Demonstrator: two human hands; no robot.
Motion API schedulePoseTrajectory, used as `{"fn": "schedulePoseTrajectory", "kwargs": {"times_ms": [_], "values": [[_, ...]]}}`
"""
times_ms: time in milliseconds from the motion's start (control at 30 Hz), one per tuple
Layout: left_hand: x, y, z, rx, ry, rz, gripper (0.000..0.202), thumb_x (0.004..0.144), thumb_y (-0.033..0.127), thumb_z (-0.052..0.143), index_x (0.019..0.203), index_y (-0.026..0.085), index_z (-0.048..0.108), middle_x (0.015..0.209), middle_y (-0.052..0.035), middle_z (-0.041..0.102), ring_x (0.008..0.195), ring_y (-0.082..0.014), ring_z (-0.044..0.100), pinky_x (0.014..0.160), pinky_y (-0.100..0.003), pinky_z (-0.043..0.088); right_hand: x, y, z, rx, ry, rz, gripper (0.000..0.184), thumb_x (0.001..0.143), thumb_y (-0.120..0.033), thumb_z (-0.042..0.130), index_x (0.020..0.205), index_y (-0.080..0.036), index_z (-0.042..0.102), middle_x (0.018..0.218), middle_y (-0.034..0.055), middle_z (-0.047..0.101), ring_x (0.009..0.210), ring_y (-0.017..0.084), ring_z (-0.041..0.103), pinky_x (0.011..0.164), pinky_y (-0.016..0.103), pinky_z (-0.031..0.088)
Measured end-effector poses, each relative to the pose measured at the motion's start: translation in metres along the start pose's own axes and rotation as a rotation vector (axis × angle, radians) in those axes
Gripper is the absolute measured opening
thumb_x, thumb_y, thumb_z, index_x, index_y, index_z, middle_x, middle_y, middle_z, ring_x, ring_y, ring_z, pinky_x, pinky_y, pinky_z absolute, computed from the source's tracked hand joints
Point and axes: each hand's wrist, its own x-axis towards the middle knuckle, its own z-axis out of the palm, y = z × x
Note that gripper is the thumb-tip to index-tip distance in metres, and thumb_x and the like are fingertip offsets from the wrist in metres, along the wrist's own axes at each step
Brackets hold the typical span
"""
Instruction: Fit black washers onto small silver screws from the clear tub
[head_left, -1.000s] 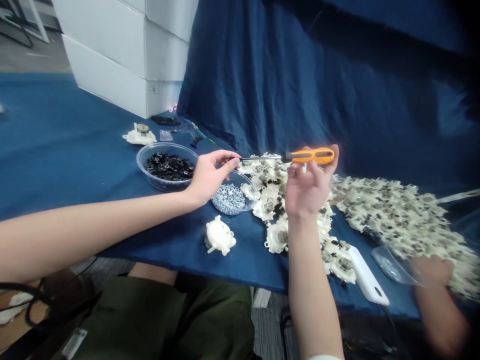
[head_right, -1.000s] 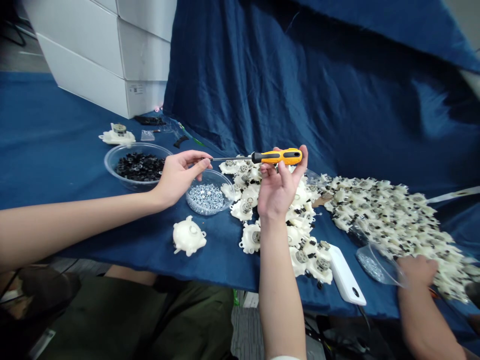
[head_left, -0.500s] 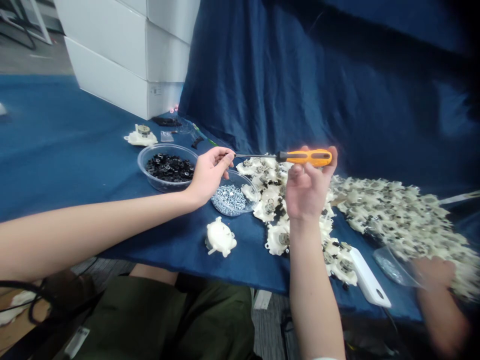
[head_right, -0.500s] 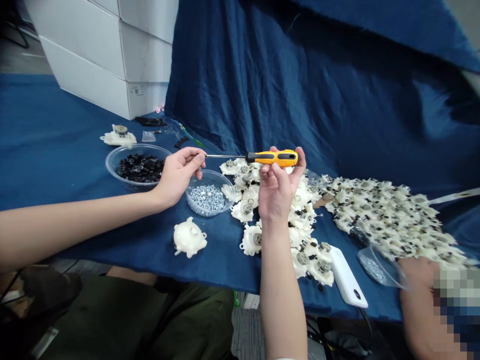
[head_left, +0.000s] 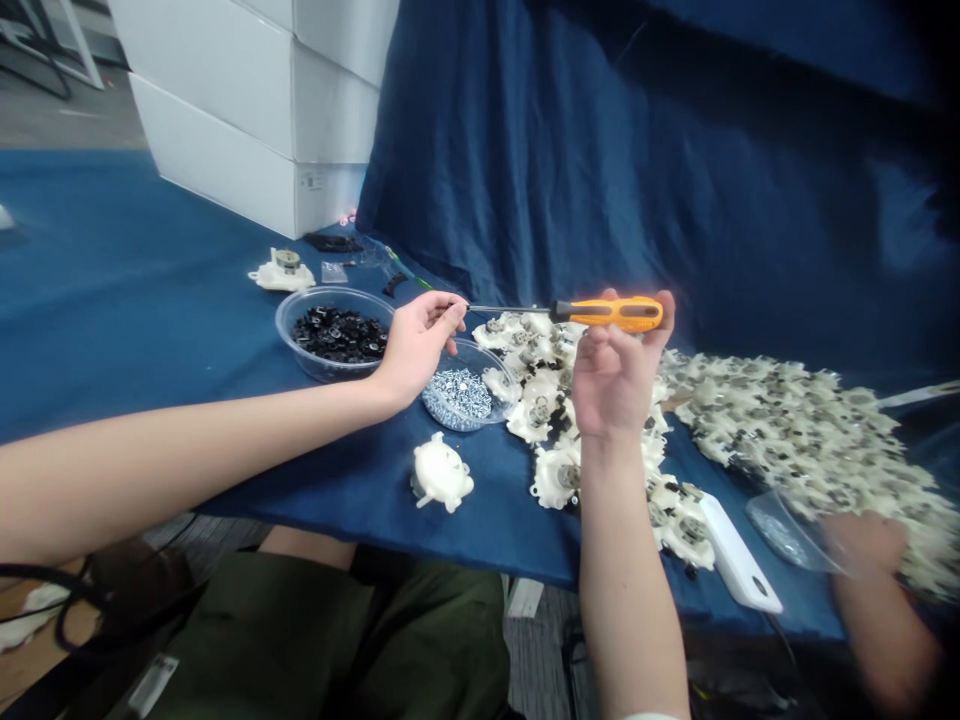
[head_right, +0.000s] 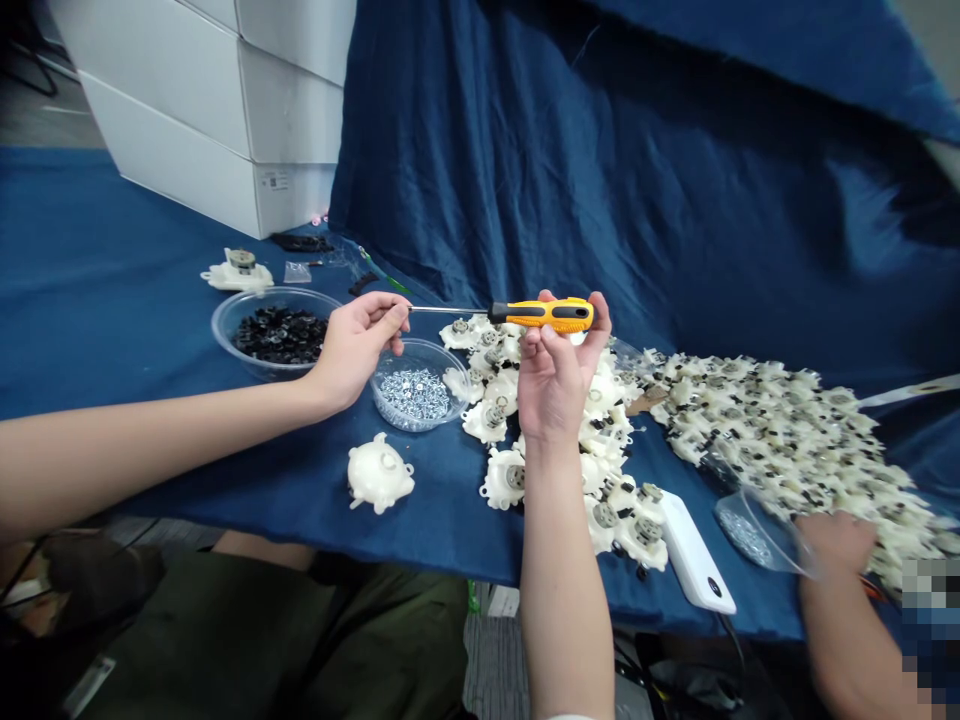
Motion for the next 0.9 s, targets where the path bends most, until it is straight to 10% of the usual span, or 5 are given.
{"fn": "schedulePoseTrajectory", "kwargs": {"times_ms": [900], "values": [[-0.0007, -0.0028, -0.0008, 0.029, -0.012, -0.002, 0.017, 0.093, 0.032, 0.071, 0.095, 0.016, 0.068, 0.081, -0.0036, 0.067, 0.057, -0.0077, 0.056, 0.054, -0.02, 0.047, -0.0014, 0.0017, 0.0016, -0.14, -0.022, -0.055, 0.071, 0.082, -0.033, 0.078, 0.145, -0.045, 0.048, 0.143, 0.0007, 0.056, 0.097, 0.012, 0.069, 0.084, 0.032, 0.064]]}}
